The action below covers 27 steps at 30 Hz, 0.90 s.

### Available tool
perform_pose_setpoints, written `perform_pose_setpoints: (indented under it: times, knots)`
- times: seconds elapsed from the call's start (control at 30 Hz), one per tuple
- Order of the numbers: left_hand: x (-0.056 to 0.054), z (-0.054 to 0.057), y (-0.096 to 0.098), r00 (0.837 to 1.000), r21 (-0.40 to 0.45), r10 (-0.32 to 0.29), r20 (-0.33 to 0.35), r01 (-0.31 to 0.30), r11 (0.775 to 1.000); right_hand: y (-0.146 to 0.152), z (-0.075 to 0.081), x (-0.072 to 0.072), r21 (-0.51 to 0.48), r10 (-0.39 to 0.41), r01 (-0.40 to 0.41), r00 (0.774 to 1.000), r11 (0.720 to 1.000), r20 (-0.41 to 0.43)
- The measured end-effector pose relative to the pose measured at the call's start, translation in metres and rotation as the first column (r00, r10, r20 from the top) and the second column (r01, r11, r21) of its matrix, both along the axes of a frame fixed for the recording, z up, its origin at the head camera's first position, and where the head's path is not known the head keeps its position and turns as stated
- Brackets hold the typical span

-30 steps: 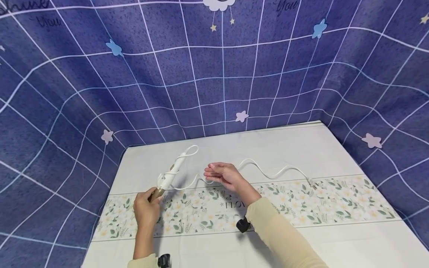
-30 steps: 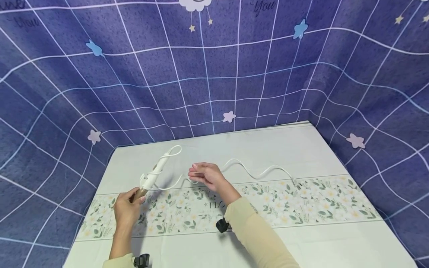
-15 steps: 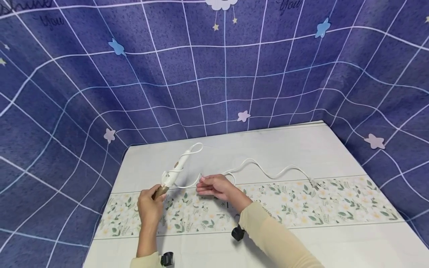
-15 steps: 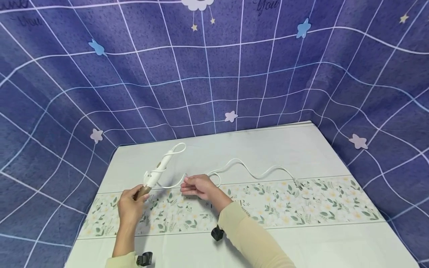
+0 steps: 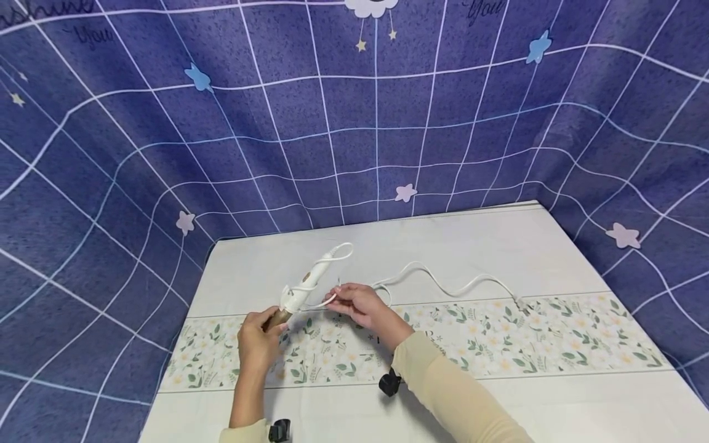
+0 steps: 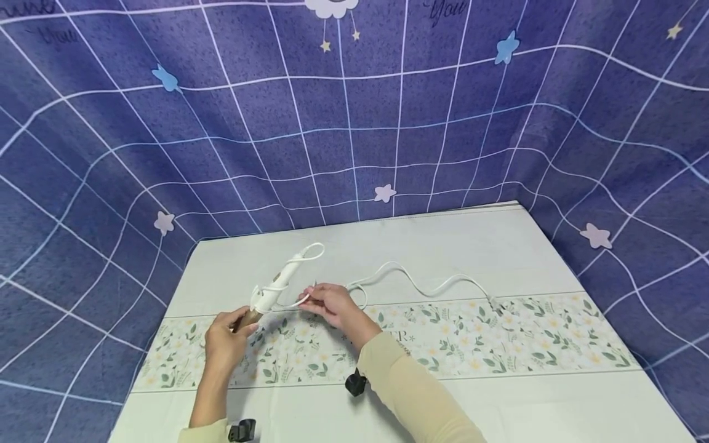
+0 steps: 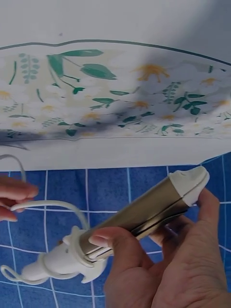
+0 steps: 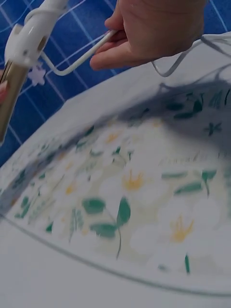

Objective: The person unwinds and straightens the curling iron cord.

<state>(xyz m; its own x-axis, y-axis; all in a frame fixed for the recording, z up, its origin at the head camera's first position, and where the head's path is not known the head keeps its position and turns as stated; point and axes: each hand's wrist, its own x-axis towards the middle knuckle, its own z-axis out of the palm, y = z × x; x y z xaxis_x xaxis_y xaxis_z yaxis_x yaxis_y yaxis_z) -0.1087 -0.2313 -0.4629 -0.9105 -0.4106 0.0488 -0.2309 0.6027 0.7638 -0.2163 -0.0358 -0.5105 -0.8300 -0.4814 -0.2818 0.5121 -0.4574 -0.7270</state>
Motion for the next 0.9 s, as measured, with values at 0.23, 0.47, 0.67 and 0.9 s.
perform_pose_setpoints:
  times: [0.23, 0.47, 0.67, 0.9]
  knots:
    - [0.005, -0.001, -0.008, 0.997, -0.005, -0.079, 0.027, 0.079, 0.997, 0.022, 0.017, -0.021, -0.130, -0.164, 0.171, 0.984, 0.977, 0.063]
    - [0.014, 0.001, -0.018, 0.987, -0.077, -0.140, 0.076, 0.146, 0.986, 0.049, 0.041, -0.041, -0.136, -0.180, 0.181, 0.983, 0.974, 0.016]
    - [0.017, -0.004, -0.028, 0.987, -0.076, -0.117, 0.108, 0.126, 0.989, 0.074, 0.058, -0.045, -0.196, -0.188, 0.184, 0.982, 0.963, -0.005]
    - [0.018, -0.007, -0.034, 0.989, -0.077, -0.096, 0.116, 0.106, 0.991, 0.099, 0.062, -0.046, -0.233, -0.184, 0.181, 0.983, 0.955, 0.010]
